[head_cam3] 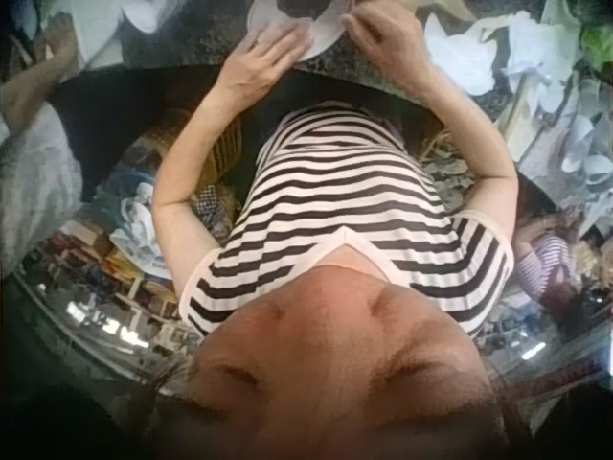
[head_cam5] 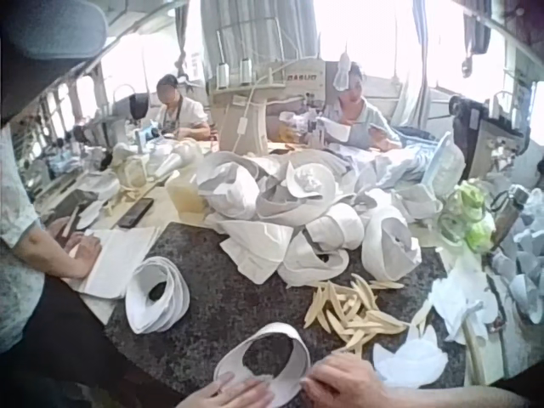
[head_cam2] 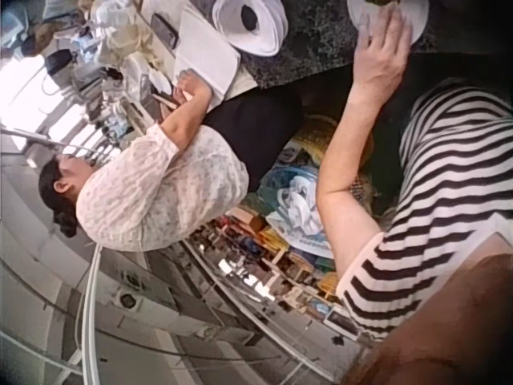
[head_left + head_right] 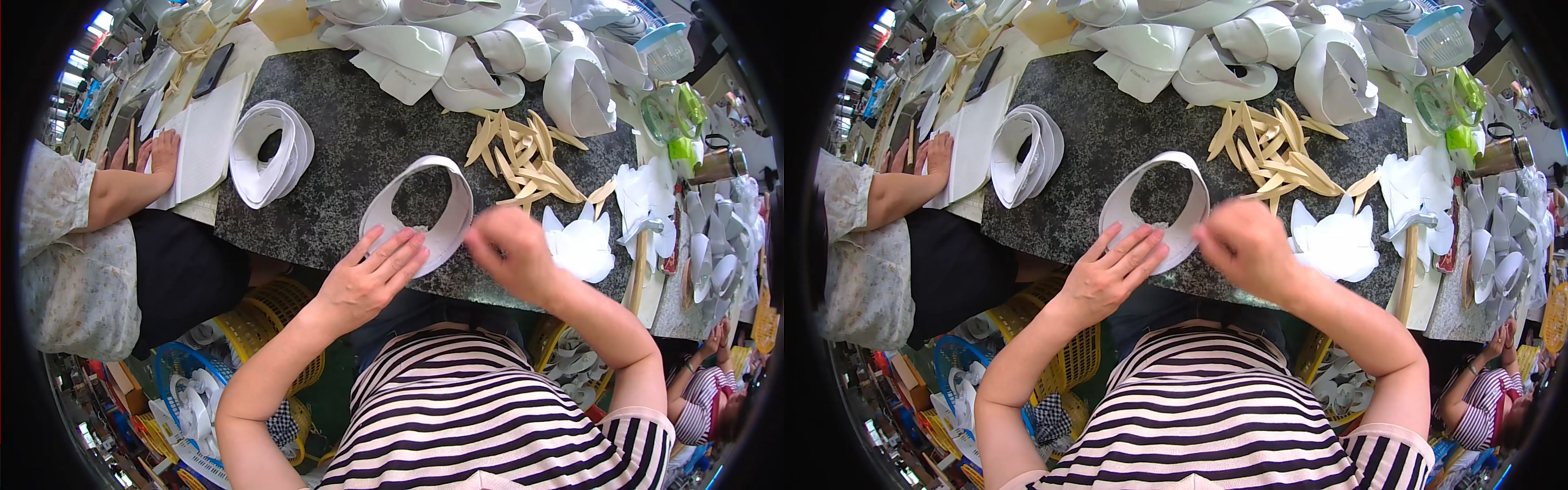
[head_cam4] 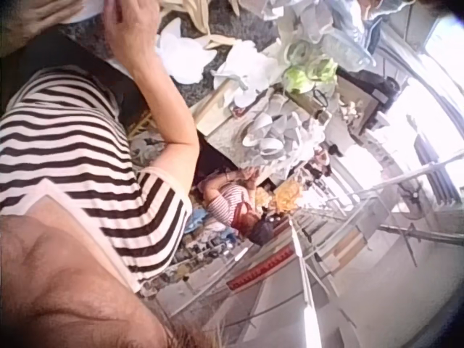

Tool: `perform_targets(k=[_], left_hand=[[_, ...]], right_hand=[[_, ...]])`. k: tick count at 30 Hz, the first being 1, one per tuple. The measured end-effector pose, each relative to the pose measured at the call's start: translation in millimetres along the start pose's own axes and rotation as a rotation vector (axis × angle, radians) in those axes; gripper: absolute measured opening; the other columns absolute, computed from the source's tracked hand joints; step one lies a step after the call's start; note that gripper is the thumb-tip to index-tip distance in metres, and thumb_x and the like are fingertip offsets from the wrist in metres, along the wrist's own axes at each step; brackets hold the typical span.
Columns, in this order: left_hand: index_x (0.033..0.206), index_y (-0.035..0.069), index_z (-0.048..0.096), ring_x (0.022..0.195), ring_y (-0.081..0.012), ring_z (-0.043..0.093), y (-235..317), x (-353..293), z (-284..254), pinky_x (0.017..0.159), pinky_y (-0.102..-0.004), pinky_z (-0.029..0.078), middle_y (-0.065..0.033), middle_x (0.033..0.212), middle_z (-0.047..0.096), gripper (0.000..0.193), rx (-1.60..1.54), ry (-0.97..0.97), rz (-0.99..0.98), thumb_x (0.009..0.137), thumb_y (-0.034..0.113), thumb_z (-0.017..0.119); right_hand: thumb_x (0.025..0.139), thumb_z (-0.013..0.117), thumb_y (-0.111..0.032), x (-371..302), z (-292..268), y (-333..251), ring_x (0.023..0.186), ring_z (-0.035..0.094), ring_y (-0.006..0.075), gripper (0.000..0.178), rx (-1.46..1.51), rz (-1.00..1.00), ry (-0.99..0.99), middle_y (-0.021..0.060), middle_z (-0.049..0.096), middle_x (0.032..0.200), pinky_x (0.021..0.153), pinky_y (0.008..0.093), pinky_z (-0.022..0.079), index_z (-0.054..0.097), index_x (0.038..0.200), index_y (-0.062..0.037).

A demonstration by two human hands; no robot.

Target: The person assembles shoe uppers by inserting lining and stiffener pieces into the fabric collars and folding and pressing the edges by hand.

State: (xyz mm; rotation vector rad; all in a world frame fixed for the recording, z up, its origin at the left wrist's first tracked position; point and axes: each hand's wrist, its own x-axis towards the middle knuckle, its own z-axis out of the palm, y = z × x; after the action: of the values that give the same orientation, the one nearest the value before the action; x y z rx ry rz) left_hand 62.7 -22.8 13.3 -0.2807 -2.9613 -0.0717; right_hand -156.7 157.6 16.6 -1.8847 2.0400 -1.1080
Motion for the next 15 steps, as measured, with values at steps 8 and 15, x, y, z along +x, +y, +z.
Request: perform_targets(k=[8, 15], left_hand=[[0.119, -0.003, 0.07, 0.134, -0.0248, 0.055, 8.4, 9.5, -56.3, 0.12, -0.0449, 0.034, -0.0128, 0.132, 0.066, 0.04, 0.321, -0.125, 0.0, 0.085, 0.016, 0.056], [0.141, -0.005, 0.051, 0.141, -0.0312, 0.046, 57.4, 25.9, 7.1, 0.118, -0.0445, 0.035, -0.0198, 0.15, 0.049, 0.067, -0.259, -0.043, -0.194, 0.088, 0.031, 0.07]], right_hand=[[0.083, 0.072, -0.003, 40.5, 0.6, 7.7, 0.083, 0.069, 0.0401, 0.05, 0.054, 0.261, 0.01, 0.0222, 0.068, 0.088, 0.074, 0.0442, 0.055, 0.05, 0.128, -0.0018], [0.089, 0.07, 0.001, 21.0, 9.0, -12.5, 0.072, 0.068, 0.0144, 0.055, 0.424, 0.625, -0.142, 0.0107, 0.069, 0.093, 0.06, 0.0289, 0.057, 0.047, 0.138, -0.005]])
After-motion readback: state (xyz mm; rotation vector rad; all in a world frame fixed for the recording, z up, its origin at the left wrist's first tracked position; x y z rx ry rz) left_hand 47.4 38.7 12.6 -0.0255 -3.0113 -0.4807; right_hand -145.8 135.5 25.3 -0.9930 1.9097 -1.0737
